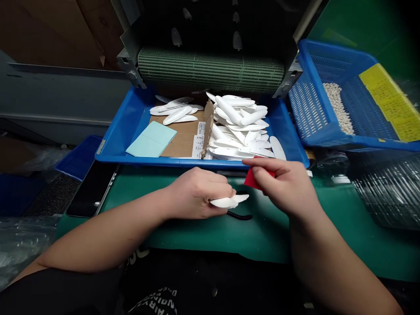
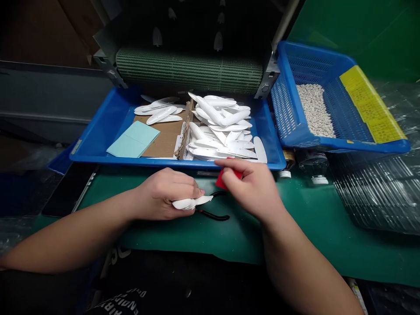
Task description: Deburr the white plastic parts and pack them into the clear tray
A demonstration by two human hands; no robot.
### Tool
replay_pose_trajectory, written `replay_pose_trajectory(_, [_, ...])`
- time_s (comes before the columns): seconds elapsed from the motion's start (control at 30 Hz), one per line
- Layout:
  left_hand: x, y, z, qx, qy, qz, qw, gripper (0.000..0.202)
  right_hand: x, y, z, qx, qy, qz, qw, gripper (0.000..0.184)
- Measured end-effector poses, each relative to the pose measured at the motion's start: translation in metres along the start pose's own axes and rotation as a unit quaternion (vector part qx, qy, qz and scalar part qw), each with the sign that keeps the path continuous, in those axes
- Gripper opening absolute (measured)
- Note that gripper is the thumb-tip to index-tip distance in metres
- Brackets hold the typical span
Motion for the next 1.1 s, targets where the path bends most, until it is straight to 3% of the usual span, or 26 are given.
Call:
replay_pose_trajectory(0.03, [0.0,0.0,0.0,0.002,0.019,0.001,1.0,0.016,0.003,-0.001,-0.005,-0.025,-0.006,-0.014,1.0,0.023])
replay_pose_trajectory(0.07, [-0.001,0.0,0.001,0.005,0.037,0.003,0.999,0.019,0.007,-0.001,-0.003,-0.005,0.004,-0.03,1.0,0.023])
replay_pose_trajectory(0.13, [-0.003,0.0,0.002,0.014,0.079,0.011,0.997,0.023,0.01,-0.003,0.012,0.091,0.022,-0.04,0.995,0.024])
replay_pose_trajectory(0.17, [-0.005,0.0,0.002,0.016,0.098,0.018,0.995,0.024,0.009,-0.003,0.015,0.104,0.002,-0.033,0.994,0.025])
replay_pose_trajectory(0.27, [-0.007,0.001,0.002,0.021,0.134,0.024,0.99,0.024,0.005,-0.001,-0.002,-0.02,-0.096,-0.023,0.995,0.027])
replay_pose_trajectory(0.3, [-0.007,0.001,0.002,0.023,0.14,0.022,0.99,0.025,0.006,-0.001,-0.003,-0.03,-0.09,-0.033,0.995,0.027])
replay_pose_trajectory(0.4, [-0.007,0.001,0.002,0.033,0.159,0.023,0.986,0.021,0.007,-0.003,0.012,0.062,-0.062,-0.045,0.995,0.028])
replay_pose_trajectory(0.53, [-0.006,0.001,-0.001,0.032,0.178,0.018,0.983,0.019,0.008,-0.002,-0.001,-0.03,-0.134,-0.041,0.99,0.028])
replay_pose_trajectory(0.63, [-0.006,0.001,0.0,0.04,0.178,0.009,0.983,0.024,0.007,-0.002,0.014,0.065,-0.066,-0.064,0.994,0.028])
replay_pose_trajectory(0.67, [-0.007,0.0,0.001,0.043,0.174,0.009,0.984,0.025,0.006,-0.002,0.015,0.066,-0.08,-0.074,0.992,0.03])
replay_pose_trajectory(0.8, [-0.005,-0.006,-0.002,0.024,0.093,0.001,0.995,0.016,0.003,0.0,0.002,-0.1,-0.2,-0.118,0.968,0.031])
replay_pose_trajectory(0.87, [0.004,-0.009,-0.017,-0.026,0.009,-0.038,0.999,0.014,0.001,0.0,0.004,-0.112,-0.175,-0.124,0.97,0.03])
replay_pose_trajectory(0.93, [0.024,-0.012,-0.04,-0.1,-0.077,-0.124,0.984,0.025,0.002,-0.001,0.009,-0.091,-0.153,-0.125,0.976,0.03])
replay_pose_trajectory(1.03, [0.068,-0.019,-0.078,-0.209,-0.185,-0.276,0.92,0.026,0.005,0.0,0.017,-0.043,-0.169,-0.122,0.977,0.035])
replay_pose_trajectory(1.1, [0.1,-0.022,-0.104,-0.246,-0.158,-0.354,0.888,0.02,0.004,0.002,0.018,-0.032,-0.173,-0.111,0.978,0.038])
Point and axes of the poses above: each hand's wrist, its own y-axis towards the middle knuckle, its own z-axis out of the palm, x = y × z, the point moved 8 cm from there along y, towards the middle knuckle, and after that the axes turned 1 degree about z, right-handed, at the moved point
